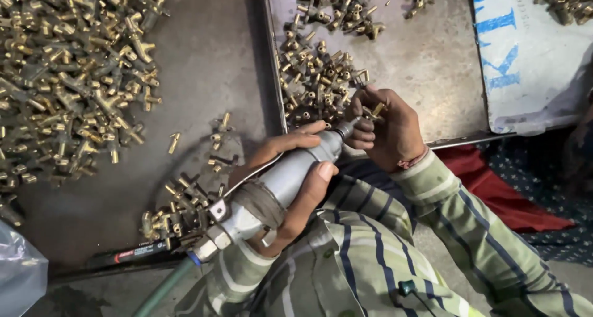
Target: Assembling small brass fittings using a pneumatic screwdriver.
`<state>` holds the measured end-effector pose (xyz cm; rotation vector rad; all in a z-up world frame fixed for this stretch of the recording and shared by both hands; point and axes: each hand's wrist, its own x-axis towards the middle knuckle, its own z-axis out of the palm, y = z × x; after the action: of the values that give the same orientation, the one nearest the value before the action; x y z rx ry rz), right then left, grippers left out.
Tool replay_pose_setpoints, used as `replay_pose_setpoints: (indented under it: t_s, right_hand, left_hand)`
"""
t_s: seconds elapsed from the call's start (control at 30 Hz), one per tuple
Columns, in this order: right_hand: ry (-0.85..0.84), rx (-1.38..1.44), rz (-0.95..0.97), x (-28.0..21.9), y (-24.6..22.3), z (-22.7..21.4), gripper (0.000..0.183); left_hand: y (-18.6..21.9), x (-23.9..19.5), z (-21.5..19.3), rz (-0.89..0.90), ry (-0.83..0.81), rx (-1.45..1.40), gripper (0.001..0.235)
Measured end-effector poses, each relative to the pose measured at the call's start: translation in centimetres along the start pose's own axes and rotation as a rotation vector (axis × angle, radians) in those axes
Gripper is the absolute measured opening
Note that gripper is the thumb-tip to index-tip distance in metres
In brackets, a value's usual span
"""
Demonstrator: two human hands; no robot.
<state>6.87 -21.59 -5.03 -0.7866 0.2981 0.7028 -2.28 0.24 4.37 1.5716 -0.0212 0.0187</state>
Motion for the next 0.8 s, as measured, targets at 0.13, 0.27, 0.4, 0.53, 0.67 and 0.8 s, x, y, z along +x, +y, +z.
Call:
replay_pose_setpoints:
  t_s: [0.13,0.27,0.4,0.53,0.67,0.8]
  right_hand:
    - [-0.033,0.067,0.053,-0.2,0.3,0.1,0.035]
    - [-0.092,0.051,0.072,-0.5,0.1,0.5,0.039]
    - [-0.013,-0.039,0.06,-0.9,-0.1,1.7,0.042]
    - [-0.018,-0.028,0.067,-1.1,-0.5,2.0,0.043]
    - [-0.021,-0.01,0.144,-1.2,-1.0,2.5,0.045]
    - [-0.015,-0.04,0.166,-1.0,-1.2,2.6,0.045]
  left_hand:
    - [-0.2,-0.7,0.1,0.052,-0.002,-0.005,0.03]
    - [-0.2,-1.0,0.4,-0.035,-0.013,-0.055,0.03]
    - [-0.5,-1.3,0.5,0.026,-0.025,-0.053,0.032]
    - [-1.1,-1.4,0.5,0.104,-0.045,-0.142,0.039]
    - [-2.0,-1.6,0.5,0.131,-0.036,-0.242,0.042]
    - [-1.8,-1.6,-0.1,0.191,-0.059,-0.14,0.039]
